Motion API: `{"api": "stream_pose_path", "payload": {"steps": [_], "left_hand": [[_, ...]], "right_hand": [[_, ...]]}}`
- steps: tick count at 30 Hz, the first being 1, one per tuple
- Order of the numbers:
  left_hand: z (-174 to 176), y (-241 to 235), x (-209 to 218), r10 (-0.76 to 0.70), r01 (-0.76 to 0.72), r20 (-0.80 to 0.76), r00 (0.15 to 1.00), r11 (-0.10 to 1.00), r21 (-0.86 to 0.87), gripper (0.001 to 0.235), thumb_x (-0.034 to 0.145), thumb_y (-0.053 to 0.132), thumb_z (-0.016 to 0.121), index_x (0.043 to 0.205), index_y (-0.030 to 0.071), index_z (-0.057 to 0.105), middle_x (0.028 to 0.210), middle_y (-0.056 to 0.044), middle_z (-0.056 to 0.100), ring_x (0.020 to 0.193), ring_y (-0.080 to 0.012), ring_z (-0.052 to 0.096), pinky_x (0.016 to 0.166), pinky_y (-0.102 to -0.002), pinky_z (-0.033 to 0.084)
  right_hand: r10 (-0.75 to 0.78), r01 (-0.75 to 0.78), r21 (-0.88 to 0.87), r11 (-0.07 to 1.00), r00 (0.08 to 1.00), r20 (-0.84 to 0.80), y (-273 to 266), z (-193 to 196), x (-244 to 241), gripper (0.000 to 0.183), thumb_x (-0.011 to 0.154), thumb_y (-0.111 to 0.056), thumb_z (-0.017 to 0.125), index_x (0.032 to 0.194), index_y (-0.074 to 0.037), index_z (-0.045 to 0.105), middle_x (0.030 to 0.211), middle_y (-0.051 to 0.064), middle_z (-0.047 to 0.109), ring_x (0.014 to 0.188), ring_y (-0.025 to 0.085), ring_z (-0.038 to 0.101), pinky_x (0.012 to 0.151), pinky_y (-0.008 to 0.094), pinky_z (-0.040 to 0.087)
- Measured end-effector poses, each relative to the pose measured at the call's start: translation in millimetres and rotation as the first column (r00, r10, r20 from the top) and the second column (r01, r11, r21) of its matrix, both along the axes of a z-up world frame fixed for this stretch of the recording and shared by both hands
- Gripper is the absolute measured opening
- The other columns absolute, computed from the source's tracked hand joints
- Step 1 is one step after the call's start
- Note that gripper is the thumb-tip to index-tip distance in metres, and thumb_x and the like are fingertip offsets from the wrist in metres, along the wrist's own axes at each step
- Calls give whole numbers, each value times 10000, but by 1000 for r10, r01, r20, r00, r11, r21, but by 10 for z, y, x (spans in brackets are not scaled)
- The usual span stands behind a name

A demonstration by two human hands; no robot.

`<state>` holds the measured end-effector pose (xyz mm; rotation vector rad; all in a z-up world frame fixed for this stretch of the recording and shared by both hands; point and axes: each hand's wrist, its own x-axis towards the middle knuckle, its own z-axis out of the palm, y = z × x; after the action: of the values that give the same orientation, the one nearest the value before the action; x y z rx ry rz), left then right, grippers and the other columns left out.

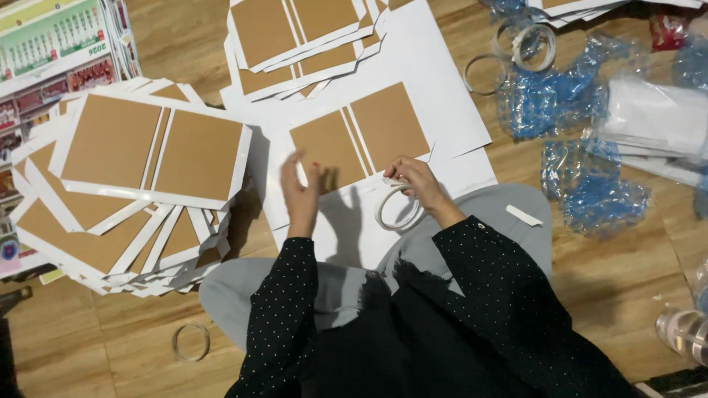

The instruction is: Applying double-sided tape to cardboard sheets for packaging assembly

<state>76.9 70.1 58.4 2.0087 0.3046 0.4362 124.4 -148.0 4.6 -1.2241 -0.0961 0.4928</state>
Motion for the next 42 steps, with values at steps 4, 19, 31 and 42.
{"api": "stream_pose_path", "payload": {"steps": [4,19,31,42], "left_hand": [[256,-327,-220,-154,134,-75,985,966,-221,155,860,203,586,942,82,637,1044,-152,576,1099,-344,508,972,-444,344],[358,-359,-509,-182,185,41,983,925,-333,77,737,155,722,767,126,657,818,-35,627,869,-187,597,833,-338,432],[-191,144,-551,-247,315,-646,722,949,-11,199,809,326,532,836,158,635,820,-70,661,886,-318,616,805,-438,393],[-499,532,-130,-92,243,-618,780,956,164,82,738,61,625,812,94,635,813,-84,586,821,-297,580,705,-389,437]], "right_hand": [[65,-61,-37,997,987,146,136,460,-92,234,813,-161,447,842,36,569,561,87,455,369,75,378,313,156,281],[183,103,-396,913,764,619,298,1106,-309,104,711,-135,698,750,-64,633,615,85,548,549,168,511,500,259,404],[360,35,-698,715,838,411,245,148,-290,95,715,-100,675,753,-27,628,709,171,608,705,349,591,639,394,458],[434,-126,-840,528,890,140,743,-290,-2,151,702,-255,667,767,-118,667,771,125,650,842,349,607,720,427,459]]}}
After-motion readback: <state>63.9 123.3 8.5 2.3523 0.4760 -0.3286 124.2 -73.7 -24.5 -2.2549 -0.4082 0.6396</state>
